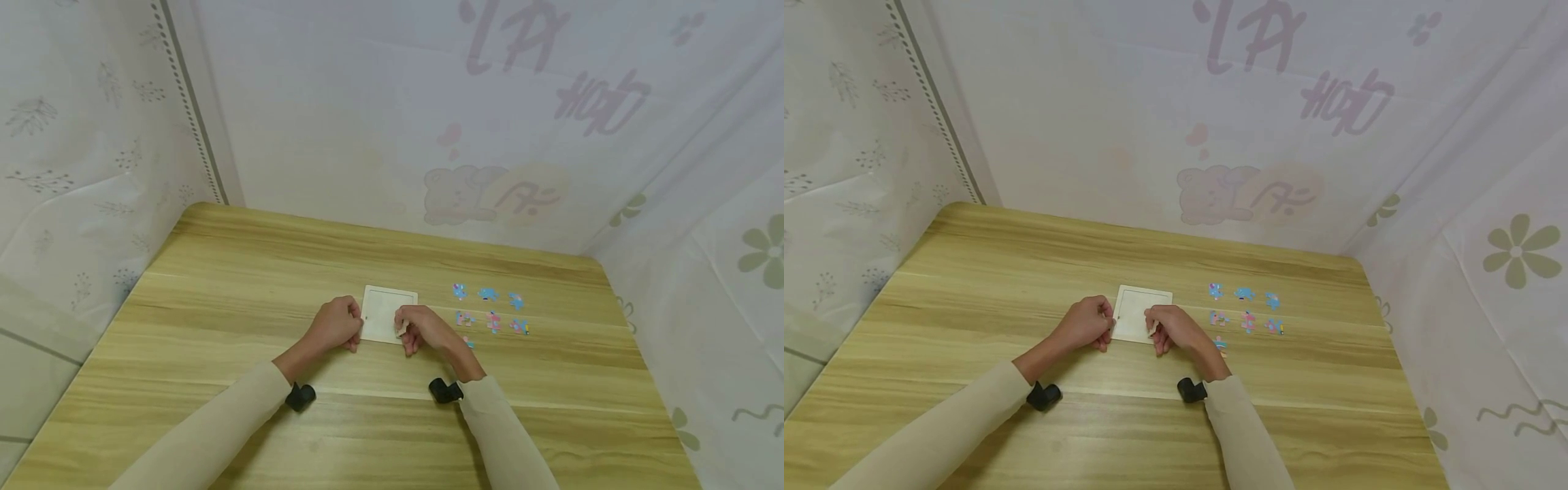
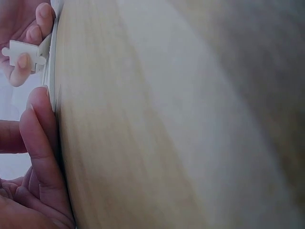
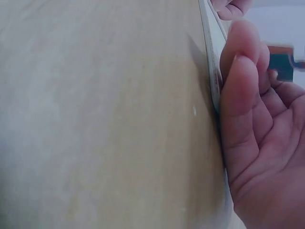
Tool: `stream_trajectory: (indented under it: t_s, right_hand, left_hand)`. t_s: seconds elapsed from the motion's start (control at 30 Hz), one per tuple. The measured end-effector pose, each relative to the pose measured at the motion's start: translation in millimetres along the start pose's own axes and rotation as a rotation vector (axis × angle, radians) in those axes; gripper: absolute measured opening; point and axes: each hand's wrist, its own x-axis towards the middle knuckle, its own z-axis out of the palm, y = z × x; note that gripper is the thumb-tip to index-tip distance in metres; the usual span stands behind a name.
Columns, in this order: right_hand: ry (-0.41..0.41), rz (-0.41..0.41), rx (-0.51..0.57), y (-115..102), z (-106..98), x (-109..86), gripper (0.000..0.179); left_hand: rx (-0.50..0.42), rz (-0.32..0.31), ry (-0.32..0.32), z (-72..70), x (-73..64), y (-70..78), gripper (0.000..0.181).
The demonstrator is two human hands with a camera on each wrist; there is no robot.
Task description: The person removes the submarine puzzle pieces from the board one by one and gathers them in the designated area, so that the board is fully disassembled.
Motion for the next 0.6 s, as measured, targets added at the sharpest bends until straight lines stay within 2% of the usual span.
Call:
stream_trajectory:
  t_s: [0.2, 0.43, 0.6]
  right_hand:
    - [0.023, 0.044, -0.065, 2.6, 1.6, 2.1, 0.019]
    - [0.043, 0.099, -0.076, -2.3, 3.3, 1.8, 0.024]
    - [0.019, 0.101, -0.078, -3.1, 2.2, 1.8, 0.024]
  left_hand:
    - [-0.001, -0.006, -0.007, 0.5, 0.0, -0.3, 0.004]
    - [-0.005, -0.009, -0.008, 0.0, 0.4, 0.9, 0.003]
    - [-0.011, -0.006, -0.011, -1.3, -0.1, 1.8, 0.003]
